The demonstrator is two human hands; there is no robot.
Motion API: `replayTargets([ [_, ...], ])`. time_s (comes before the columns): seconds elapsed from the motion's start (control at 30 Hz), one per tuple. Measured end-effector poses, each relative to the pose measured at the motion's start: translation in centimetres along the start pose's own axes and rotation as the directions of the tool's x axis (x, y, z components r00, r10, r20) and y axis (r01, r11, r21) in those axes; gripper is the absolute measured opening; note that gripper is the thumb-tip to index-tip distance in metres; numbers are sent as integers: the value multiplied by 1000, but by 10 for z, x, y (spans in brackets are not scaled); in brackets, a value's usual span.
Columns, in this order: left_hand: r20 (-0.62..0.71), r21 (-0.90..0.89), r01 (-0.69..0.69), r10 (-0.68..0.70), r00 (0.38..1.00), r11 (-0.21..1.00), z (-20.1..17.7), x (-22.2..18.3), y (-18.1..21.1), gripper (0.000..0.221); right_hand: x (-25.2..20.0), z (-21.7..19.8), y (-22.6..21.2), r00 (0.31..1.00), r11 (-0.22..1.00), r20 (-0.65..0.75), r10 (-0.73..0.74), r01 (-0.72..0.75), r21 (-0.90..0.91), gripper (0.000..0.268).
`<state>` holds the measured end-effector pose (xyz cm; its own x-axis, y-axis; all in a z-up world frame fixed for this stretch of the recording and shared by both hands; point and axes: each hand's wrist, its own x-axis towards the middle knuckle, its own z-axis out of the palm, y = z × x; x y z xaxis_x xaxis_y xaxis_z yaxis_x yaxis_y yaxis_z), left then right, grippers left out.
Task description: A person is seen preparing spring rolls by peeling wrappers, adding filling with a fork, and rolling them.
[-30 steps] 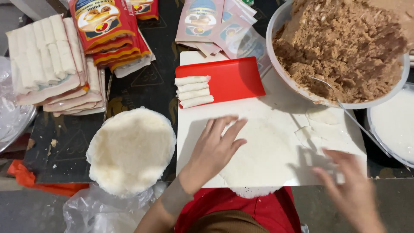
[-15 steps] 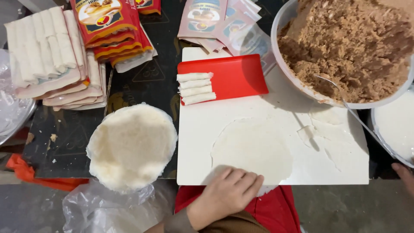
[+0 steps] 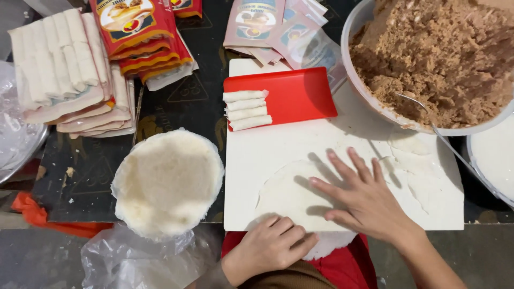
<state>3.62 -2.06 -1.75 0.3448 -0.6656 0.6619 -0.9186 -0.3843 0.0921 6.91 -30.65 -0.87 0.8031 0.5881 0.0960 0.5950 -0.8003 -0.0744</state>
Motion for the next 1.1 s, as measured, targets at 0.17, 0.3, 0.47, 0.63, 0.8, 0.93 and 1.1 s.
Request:
replayTargets([
  [0.17,-129,-2,6,-6,992,1000,9,-2,-4,6,31,-4,10,994,988,103,-37,52,-147,70],
  [0.3,-174,-14,19,-22,984,1000,12,-2,-4,12,33,2,7,982,984,114,-153,162,-74,72],
  [0.47,-177,-22,20,-23,984,1000,16,-6,-2,14,43,-1,-1,979,985,203,26,9,-173,77],
  [0.63,-201,-14,31,-33,979,999,17,-5,-2,16,50,7,-2,976,981,106,-192,192,8,71],
  [0.8,-205,-13,47,-49,977,999,20,-7,-1,10,54,15,-11,989,965,61,-137,147,-216,75],
  [0.93,-225,24,61,-54,973,998,16,-3,-2,13,50,5,-32,969,963,56,-240,245,-111,72],
  [1.1,-155,53,33,-24,988,998,14,-10,-3,15,7,-31,7,927,815,-354,127,-301,-495,57],
])
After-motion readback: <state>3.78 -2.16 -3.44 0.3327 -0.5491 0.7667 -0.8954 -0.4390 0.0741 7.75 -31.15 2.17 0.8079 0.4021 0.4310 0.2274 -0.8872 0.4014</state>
